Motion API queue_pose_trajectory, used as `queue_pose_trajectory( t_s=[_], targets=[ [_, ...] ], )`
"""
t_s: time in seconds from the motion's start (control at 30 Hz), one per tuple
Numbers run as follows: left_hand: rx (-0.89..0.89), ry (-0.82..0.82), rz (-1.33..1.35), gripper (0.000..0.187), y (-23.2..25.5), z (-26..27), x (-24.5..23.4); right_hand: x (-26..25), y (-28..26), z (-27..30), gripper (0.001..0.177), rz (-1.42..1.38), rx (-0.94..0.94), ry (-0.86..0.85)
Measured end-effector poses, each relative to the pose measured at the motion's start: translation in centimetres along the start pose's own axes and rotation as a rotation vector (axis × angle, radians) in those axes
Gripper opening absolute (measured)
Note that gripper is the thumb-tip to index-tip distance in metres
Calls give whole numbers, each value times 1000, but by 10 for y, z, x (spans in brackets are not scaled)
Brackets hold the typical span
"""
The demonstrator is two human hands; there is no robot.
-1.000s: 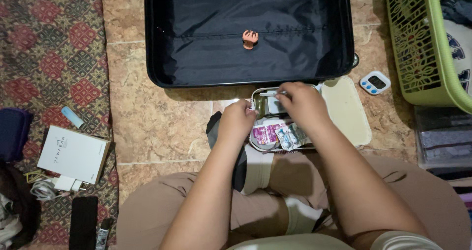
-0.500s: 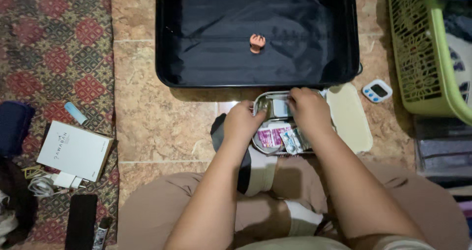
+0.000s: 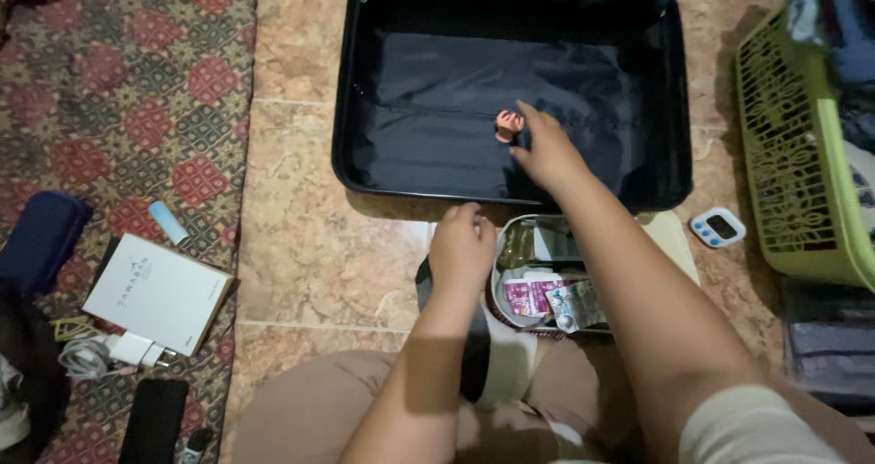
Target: The person organizes and packs various small items, including socks, a phone, cables, and medication packets, into a small travel pouch and an open suitcase.
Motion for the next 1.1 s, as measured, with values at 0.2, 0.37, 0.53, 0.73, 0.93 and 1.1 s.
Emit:
queue_pose_trajectory(
  t_s=[0.2,0.37,0.53,0.73,0.93,1.1],
  targets=[
    [-34,-20,8,22,-9,-3,6,62,0,-36,48,240,-105,-84],
    [-35,-49,-3,24,-11,-2,11,38,-4,-18,22,19,138,-109],
    [-60,-77,6,30,-8,-2,7,-43,-19,32,11,-498,18,207],
    [-111,-96,23,35,-10,0,6,-109,26,161,5,-845,224,126],
    [-98,-142,-44,36,-22,7,16,-102,116,263,38,-892,624,311],
    [-197,-277,-107,40,-21,23,23,-80,87,241,32,-795,360,173]
  ],
)
Point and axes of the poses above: each hand's wrist, its own z-axis away from the middle knuckle, its own x-axis out of the palm, y = z × x, the point moved 7 cm from there along -z, towards the middle knuckle, and after that the axes turned 14 degrees about z, right-handed, at the moved point
